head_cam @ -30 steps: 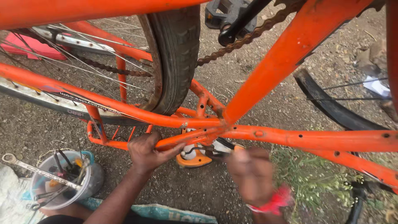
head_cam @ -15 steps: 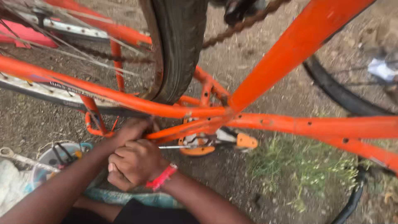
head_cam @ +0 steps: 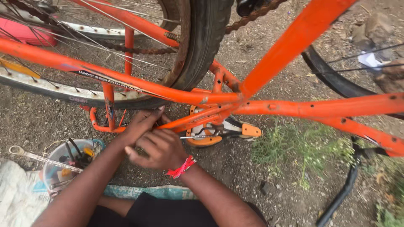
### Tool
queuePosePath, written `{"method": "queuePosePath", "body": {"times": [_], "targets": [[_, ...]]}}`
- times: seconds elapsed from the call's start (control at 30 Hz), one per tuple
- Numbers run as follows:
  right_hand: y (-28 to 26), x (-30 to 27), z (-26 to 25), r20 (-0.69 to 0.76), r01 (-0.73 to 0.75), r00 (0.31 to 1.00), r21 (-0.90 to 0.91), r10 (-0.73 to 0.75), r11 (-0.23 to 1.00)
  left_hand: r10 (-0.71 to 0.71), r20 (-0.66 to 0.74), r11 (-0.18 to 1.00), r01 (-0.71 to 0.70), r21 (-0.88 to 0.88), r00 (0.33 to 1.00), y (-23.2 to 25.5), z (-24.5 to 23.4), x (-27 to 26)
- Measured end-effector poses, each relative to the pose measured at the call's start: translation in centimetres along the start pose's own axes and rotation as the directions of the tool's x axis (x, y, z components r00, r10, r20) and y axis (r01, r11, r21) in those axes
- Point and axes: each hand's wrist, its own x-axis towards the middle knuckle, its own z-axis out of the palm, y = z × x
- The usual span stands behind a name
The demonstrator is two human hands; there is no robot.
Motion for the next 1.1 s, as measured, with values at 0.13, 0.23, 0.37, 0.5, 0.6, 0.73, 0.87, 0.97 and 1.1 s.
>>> {"method": "queuePosePath", "body": {"times": [0.13, 0.23, 0.37, 0.5, 0.6, 0.73, 0.87, 0.97, 1.1], "targets": [[0.0, -0.5, -0.8, 0.014, -0.032, 0.999, -0.105, 0.033, 0.994, 0.048, -0.031, 0.998, -0.049, -0.041, 0.998, 0.5, 0.9, -0.5], [-0.2, -1.1, -0.5, 0.074, -0.083, 0.993, -0.154, 0.096, 0.985, 0.147, -0.065, 0.987, -0.15, -0.048, 0.987, 0.2, 1.4, -0.8], [0.0, -1.3, 0.5, 0.221, -0.186, 0.95, -0.16, 0.219, 0.969, 0.102, -0.084, 0.995, -0.101, 0.017, 0.991, 0.0, 0.6, -1.6], [-0.2, -0.1, 0.7, 0.318, -0.278, 0.886, -0.219, 0.338, 0.935, -0.003, -0.061, 0.971, 0.018, 0.24, 0.998, 0.1, -1.6, -2.4], [-1.0, 1.1, 0.1, 0.381, -0.353, 0.821, -0.249, 0.426, 0.902, 0.09, 0.125, 0.99, -0.102, 0.092, 0.988, 0.3, -2.9, -2.5], [-1.3, 2.9, -1.4, 0.447, -0.383, 0.803, -0.123, 0.395, 0.916, 0.019, 0.066, 0.996, -0.024, 0.084, 0.998, 0.2, -3.3, -3.5], [-2.5, 3.5, -3.4, 0.455, -0.521, 0.749, -0.044, 0.481, 0.853, 0.078, -0.065, 0.995, -0.074, 0.063, 0.995, 1.0, -1.4, -4.2], [-3.7, 1.0, -4.8, 0.442, -0.729, 0.61, -0.011, 0.657, 0.684, 0.255, -0.272, 0.958, -0.205, 0.201, 0.928, 2.5, 1.8, -7.1], [-3.1, -4.6, -4.9, -0.016, -0.432, 0.899, 0.124, 0.437, 0.893, 0.74, -0.306, 0.612, -0.411, 0.676, 0.599, 6.0, 5.3, -11.4]]}}
